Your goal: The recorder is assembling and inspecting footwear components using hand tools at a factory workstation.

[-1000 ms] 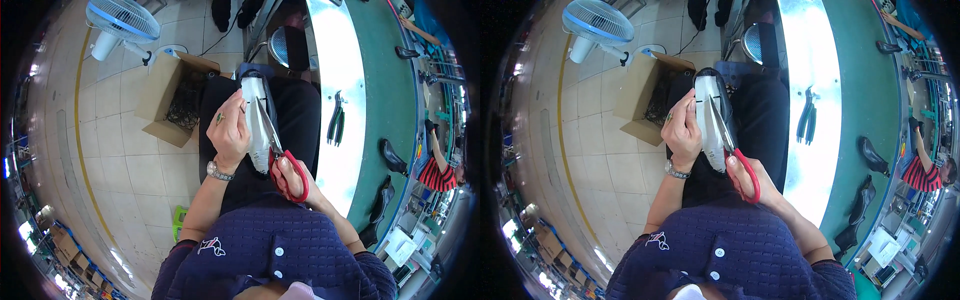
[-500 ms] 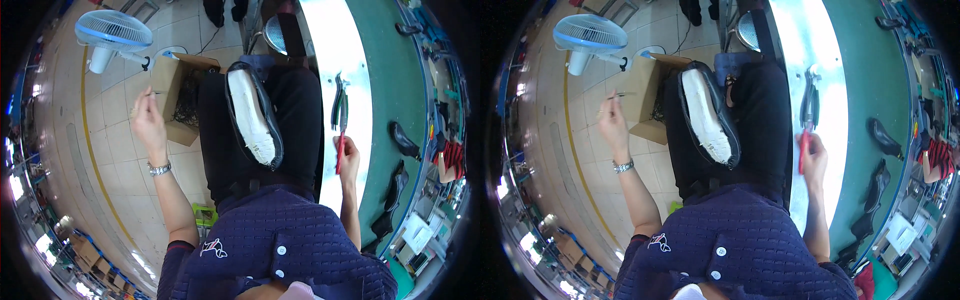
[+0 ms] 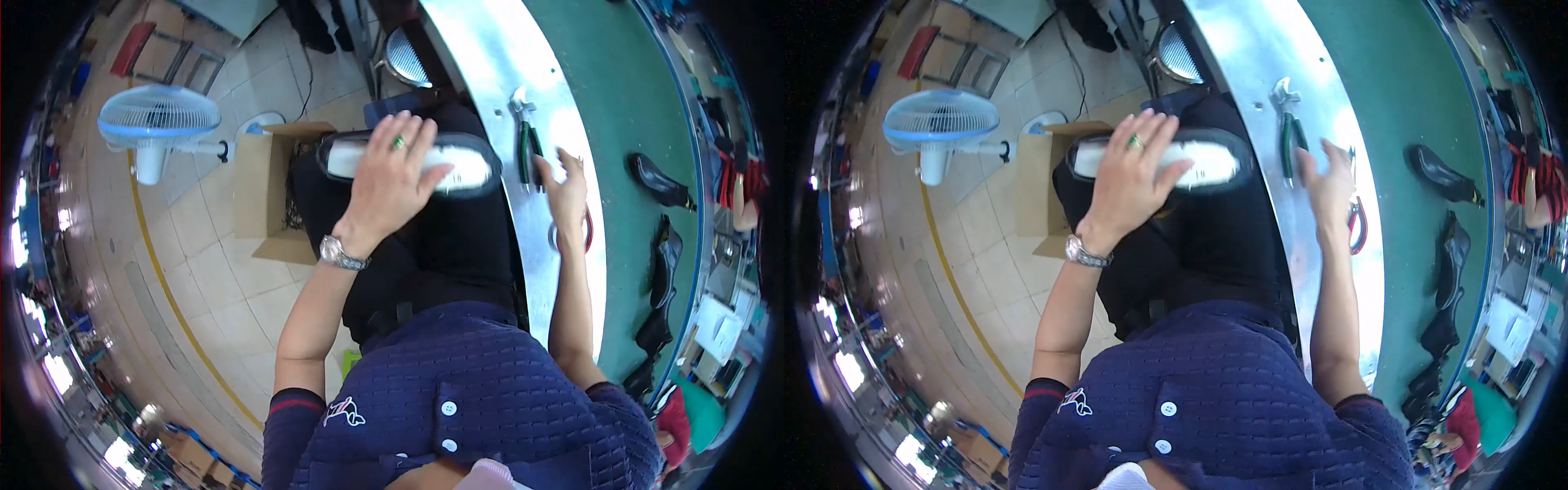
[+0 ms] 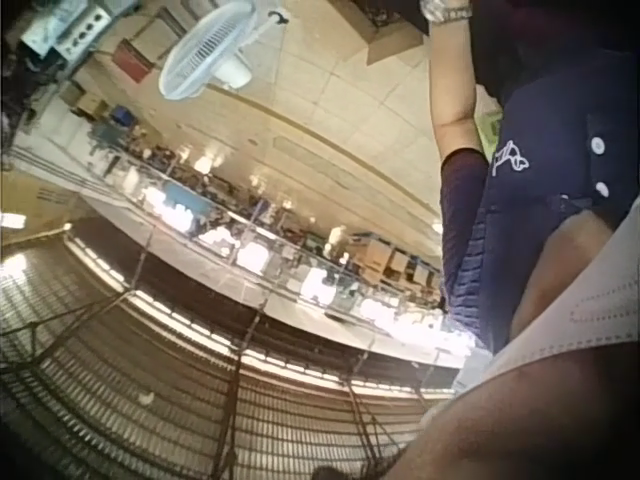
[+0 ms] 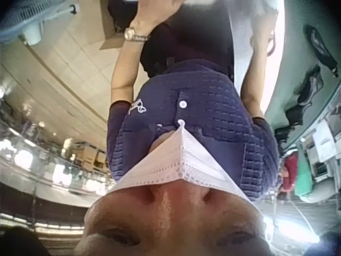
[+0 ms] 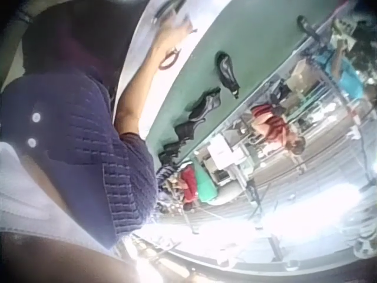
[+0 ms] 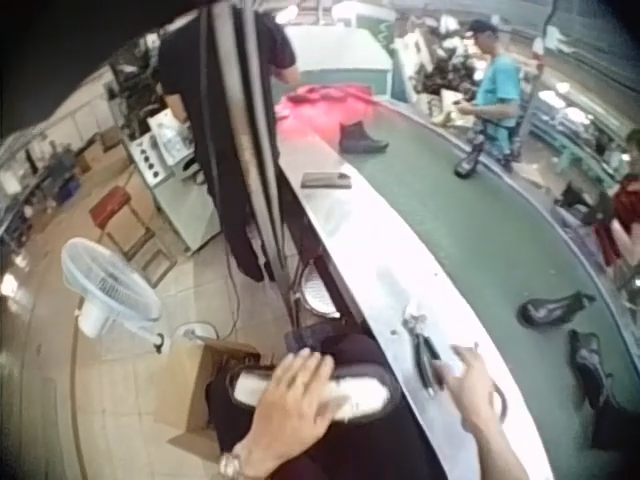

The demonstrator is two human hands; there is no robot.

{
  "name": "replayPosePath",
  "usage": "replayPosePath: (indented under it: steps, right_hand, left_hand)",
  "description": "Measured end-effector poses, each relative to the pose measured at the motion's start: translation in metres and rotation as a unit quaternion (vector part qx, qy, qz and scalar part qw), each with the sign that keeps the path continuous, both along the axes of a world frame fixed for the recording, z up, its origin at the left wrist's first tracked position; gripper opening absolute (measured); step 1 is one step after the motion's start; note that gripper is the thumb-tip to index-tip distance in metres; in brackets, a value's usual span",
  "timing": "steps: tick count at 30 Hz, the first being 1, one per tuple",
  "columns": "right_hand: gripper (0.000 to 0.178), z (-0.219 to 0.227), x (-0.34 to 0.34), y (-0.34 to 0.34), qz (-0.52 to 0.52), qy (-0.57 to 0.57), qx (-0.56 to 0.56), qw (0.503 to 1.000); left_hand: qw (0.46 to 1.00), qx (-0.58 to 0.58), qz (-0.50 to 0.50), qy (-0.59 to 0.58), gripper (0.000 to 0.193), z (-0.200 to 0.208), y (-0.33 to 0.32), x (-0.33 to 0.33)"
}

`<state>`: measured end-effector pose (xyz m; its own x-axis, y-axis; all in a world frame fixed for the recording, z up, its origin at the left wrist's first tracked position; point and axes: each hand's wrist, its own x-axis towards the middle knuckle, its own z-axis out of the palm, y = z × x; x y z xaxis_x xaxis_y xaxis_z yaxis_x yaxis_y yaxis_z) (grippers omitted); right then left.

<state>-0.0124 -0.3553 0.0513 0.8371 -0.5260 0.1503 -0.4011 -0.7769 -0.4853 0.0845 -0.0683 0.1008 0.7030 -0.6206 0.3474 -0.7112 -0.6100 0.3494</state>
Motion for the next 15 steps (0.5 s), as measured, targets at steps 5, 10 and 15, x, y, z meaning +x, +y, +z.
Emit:
replayPosePath:
  steps: [5, 10, 15]
  right_hand:
    - [0.064, -0.025, 0.049, 0.023, 0.03, 0.094, -0.082, 0.992]
    - [0.048, -0.033, 0.053, -0.004, 0.046, 0.081, -0.084, 0.992]
    - [0.031, 0.029, 0.051, -0.007, 0.043, 0.1, 0.432, 0.895]
  left_hand:
    - [0.961, -0.072, 0.005, 0.268, 0.052, 0.014, 0.006, 0.078]
    - [0.96, -0.033, 0.06, 0.273, 0.034, 0.025, 0.0, 0.094]
    - [0.999, 0.019, 0.043, -0.014, 0.021, -0.007, -0.012, 0.082]
